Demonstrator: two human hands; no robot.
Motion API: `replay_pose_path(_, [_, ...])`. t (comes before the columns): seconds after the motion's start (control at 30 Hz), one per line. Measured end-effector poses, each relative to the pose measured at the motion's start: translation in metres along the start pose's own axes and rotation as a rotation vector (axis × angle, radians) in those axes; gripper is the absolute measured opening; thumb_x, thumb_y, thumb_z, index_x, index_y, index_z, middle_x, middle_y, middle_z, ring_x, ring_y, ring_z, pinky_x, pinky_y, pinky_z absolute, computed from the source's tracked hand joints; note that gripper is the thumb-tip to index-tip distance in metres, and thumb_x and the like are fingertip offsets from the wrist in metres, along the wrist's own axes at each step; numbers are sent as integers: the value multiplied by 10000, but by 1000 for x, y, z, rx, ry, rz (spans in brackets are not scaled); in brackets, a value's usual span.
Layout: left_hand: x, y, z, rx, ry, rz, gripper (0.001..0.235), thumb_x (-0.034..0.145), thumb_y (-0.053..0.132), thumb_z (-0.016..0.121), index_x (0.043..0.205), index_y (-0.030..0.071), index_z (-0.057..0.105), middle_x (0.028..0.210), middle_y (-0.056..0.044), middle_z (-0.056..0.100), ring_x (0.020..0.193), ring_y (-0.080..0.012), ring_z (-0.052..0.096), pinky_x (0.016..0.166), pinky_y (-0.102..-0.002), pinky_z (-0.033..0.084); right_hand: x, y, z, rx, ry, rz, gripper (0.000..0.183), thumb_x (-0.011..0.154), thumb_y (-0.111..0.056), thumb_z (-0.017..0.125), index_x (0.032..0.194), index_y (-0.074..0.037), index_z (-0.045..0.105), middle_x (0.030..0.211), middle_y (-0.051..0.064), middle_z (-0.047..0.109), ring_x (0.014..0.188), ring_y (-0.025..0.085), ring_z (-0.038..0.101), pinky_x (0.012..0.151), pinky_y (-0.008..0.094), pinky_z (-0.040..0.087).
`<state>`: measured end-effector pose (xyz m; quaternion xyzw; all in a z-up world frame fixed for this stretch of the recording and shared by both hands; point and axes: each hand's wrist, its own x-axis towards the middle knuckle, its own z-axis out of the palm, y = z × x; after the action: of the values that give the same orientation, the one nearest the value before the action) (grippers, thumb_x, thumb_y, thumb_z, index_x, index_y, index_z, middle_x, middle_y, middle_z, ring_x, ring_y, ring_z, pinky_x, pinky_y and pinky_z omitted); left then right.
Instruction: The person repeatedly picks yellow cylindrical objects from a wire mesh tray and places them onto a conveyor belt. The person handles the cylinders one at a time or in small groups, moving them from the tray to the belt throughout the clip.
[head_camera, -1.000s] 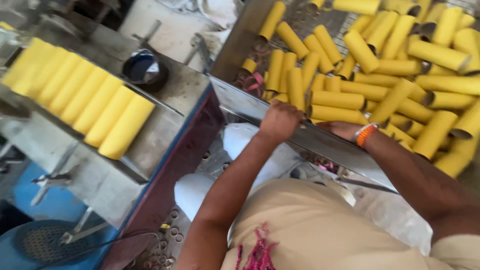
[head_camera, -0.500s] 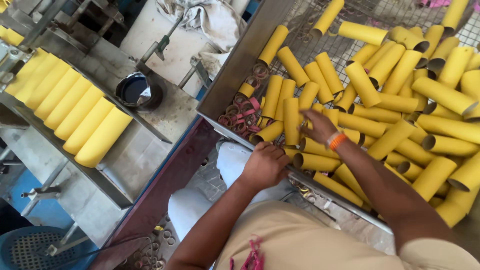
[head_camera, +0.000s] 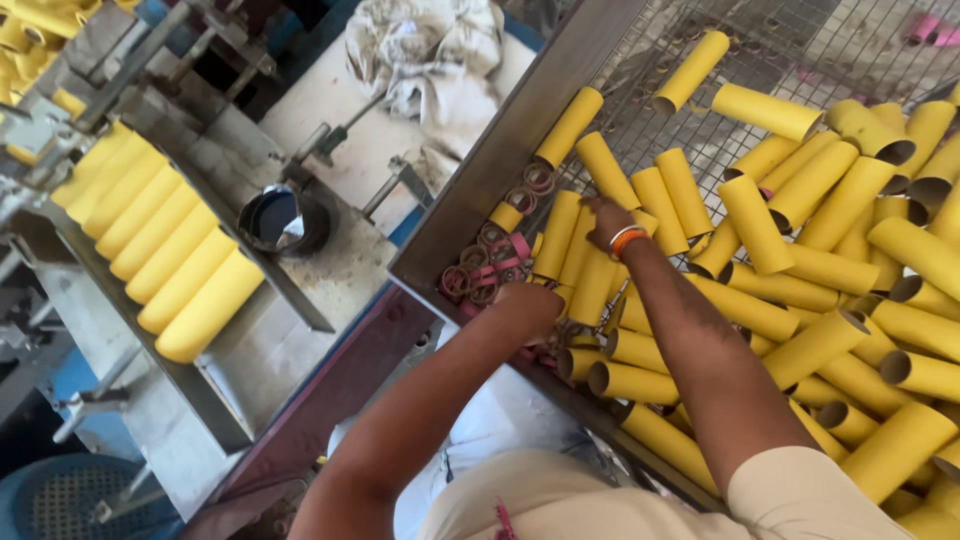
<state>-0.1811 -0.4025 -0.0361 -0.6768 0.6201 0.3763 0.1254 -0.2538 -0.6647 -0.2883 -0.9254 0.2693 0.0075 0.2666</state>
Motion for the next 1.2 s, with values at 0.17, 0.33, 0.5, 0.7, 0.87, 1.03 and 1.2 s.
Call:
replay_pose_path(0.17, [49,23,-12,193,-244,58,370,847,422,723,1109,162,741,1064,-116,743,1030,-340,711,858,-488,549,14,20,-5,103,-84,156,957,703,-114,854,1539,-98,386,1398,256,548,1256,414,564,1065,446,463])
replay_pose_path(0.33, [69,20,-18,209,-321,65,385,852,386,728,1163,160,727,1115,-120,733,1068,-333,705,896,-474,546,2,15,10,77,1,158,878,700,-173,885,1456,-42,459,1424,267,526,1265,425,563,1056,449,474])
replay_pose_path(0.5, [80,2,-17,185,-364,78,408,857,350,732,1217,159,713,1166,-124,723,1106,-327,699,934,-461,542,-6,26,-8,170,-83,339,769,708,-232,901,1382,-62,571,1389,259,503,1218,424,581,1052,429,479])
replay_pose_path(0.7, [162,-73,-9,266,-106,184,320,929,235,650,1228,155,731,1222,-151,712,1114,-359,693,912,-481,569,-19,53,2,387,-53,331,612,757,-279,885,1264,-36,644,1242,225,677,1126,370,660,961,437,518])
replay_pose_path(0.87, [275,-116,-33,342,45,17,334,885,429,692,1122,209,774,1241,-136,659,1151,-365,620,908,-525,531,-35,53,29,372,153,249,387,791,-235,820,1121,-58,724,1118,172,749,1014,335,719,897,434,560])
replay_pose_path(1.03, [325,-137,-33,242,-41,-31,352,884,479,715,1133,241,789,1200,-93,716,1117,-319,683,952,-523,531,-35,42,27,463,227,226,323,815,-200,780,1105,-71,717,1087,160,752,944,322,728,849,420,569])
replay_pose_path(1.2, [315,-124,-27,273,-5,35,438,856,472,797,1120,122,788,1181,-152,730,1108,-358,686,997,-514,502,-31,36,29,530,234,277,330,820,-200,780,1114,-69,710,1063,149,768,922,295,746,848,397,582])
